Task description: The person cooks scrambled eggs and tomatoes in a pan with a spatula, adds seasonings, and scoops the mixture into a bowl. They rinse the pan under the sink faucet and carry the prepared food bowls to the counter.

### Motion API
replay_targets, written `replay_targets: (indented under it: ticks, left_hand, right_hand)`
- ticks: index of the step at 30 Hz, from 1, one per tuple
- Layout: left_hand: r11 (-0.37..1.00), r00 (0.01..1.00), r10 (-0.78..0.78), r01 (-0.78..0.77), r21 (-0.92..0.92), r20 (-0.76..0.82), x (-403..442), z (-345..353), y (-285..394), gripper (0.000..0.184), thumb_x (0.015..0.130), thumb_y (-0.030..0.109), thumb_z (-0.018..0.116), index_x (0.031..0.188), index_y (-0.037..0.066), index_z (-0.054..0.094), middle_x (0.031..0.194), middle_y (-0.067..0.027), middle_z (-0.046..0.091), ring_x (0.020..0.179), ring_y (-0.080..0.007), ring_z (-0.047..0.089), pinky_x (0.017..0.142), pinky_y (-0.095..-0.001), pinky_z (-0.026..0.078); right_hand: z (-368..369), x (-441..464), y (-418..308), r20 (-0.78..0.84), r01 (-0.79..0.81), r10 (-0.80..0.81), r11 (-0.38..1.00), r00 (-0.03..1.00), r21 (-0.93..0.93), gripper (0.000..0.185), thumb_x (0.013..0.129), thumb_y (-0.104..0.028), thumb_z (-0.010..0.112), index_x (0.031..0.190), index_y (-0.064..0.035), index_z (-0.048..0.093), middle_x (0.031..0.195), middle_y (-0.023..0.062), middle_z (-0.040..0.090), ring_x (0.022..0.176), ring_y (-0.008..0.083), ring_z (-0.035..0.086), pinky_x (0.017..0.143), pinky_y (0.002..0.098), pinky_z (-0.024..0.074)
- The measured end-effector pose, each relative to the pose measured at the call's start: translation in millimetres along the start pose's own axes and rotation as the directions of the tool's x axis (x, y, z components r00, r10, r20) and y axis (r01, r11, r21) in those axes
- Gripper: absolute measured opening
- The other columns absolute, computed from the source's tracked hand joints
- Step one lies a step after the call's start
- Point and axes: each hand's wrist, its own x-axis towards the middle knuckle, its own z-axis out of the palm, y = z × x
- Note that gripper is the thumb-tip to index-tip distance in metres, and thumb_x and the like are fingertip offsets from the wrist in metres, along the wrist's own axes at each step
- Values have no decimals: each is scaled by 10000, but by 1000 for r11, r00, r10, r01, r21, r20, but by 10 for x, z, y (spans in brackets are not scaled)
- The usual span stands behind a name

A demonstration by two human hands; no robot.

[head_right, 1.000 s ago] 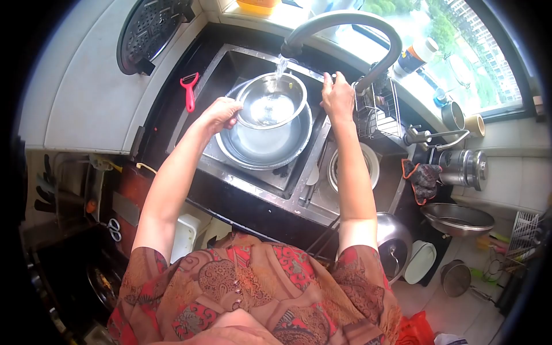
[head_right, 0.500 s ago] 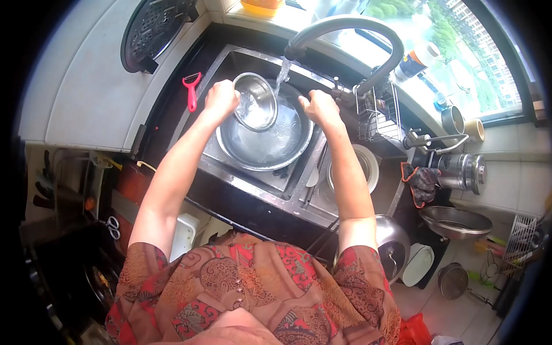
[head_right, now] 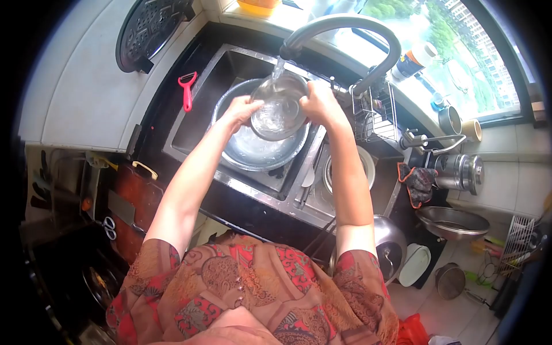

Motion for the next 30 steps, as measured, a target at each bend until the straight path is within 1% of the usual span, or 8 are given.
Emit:
replay_targets:
  ticks: [5, 11, 13, 15, 17, 24, 27, 30]
  left_hand:
    - [614, 716, 696, -554, 562, -56, -193, 43, 738, 267, 757, 81, 530, 968, 126, 686, 866, -175, 656, 832, -355, 636, 779, -414, 510]
    - [106, 733, 637, -389, 915, 237, -188, 24, 733, 297, 843, 80, 502, 1111, 189, 571, 878, -120, 597, 725, -331, 648, 625, -422, 551]
    - [23, 675, 671, -434, 900, 309, -165, -32, 706, 292, 829, 87, 526, 1097, 194, 569, 872, -94, 603, 706, -311, 653, 587, -396, 551]
    - [130, 654, 731, -414, 901, 196, -198, -86, 668, 282, 810, 70, 549, 1073, 160, 595, 883, -92, 631, 731, -293, 655, 610, -370, 553]
    - [319, 523, 852, -511, 798, -6, -162, -112, 559, 279, 801, 66, 562, 1060, 143, 632, 909, -118, 655, 765, -306, 654, 678, -382, 545]
    - [940, 641, 159, -331, -84, -751, 17, 130, -82, 158, 842, 122, 525, 857, 12, 638, 692, -105, 650, 627, -243, 643, 547, -373, 504]
    - [718, 847, -445, 143, -682, -291, -129, 414, -31, 396, 950, 410, 484, 1071, 34, 505, 879, -113, 591, 527, -167, 536, 360, -265, 368]
    - [697, 933, -325, 345, -628, 152, -214, 452, -8, 288, 951, 255, 479, 1064, -1, 548, 805, -101, 620, 578, -144, 559, 390, -227, 430]
  right_hand:
    - [524, 475, 662, -164, -300, 293, 954, 942, -21, 344, 749, -338, 687, 918, -43, 640, 779, 199, 668, 785, 297, 678, 744, 424, 524]
    - [891, 743, 162, -496, -82, -230, 844, 837, -530, 305, 720, -378, 709, 855, -125, 605, 751, 104, 654, 730, 286, 665, 563, 390, 520]
    - [966, 819, 160, -548, 271, -694, 702, 467, -658, 224, 735, -316, 696, 803, -127, 598, 642, 91, 621, 646, 274, 656, 544, 357, 514]
    - [978, 781, 213, -544, 45, -223, 946, 809, -322, 183, 755, -261, 682, 816, -89, 665, 723, 137, 661, 748, 276, 672, 622, 384, 524]
    - [1052, 725, 255, -559, -16, 79, 993, 826, 117, 302, 727, -319, 716, 891, -66, 695, 816, 175, 676, 774, 314, 672, 677, 386, 527]
    - [1392, 547, 206, -331, -33, 234, 857, 914, 514, 287, 712, -82, 620, 992, -20, 617, 706, 152, 647, 566, 203, 642, 518, 366, 499]
    - [754, 144, -328, -354, -6, 35, 997, 935, 82, 336, 740, -104, 619, 1038, 19, 524, 865, 287, 639, 826, 418, 649, 748, 465, 520]
    - [255, -14, -325, -208, -179, 181, 983, 961, 30, 310, 836, -242, 575, 951, 45, 564, 830, 280, 640, 776, 389, 663, 685, 443, 540]
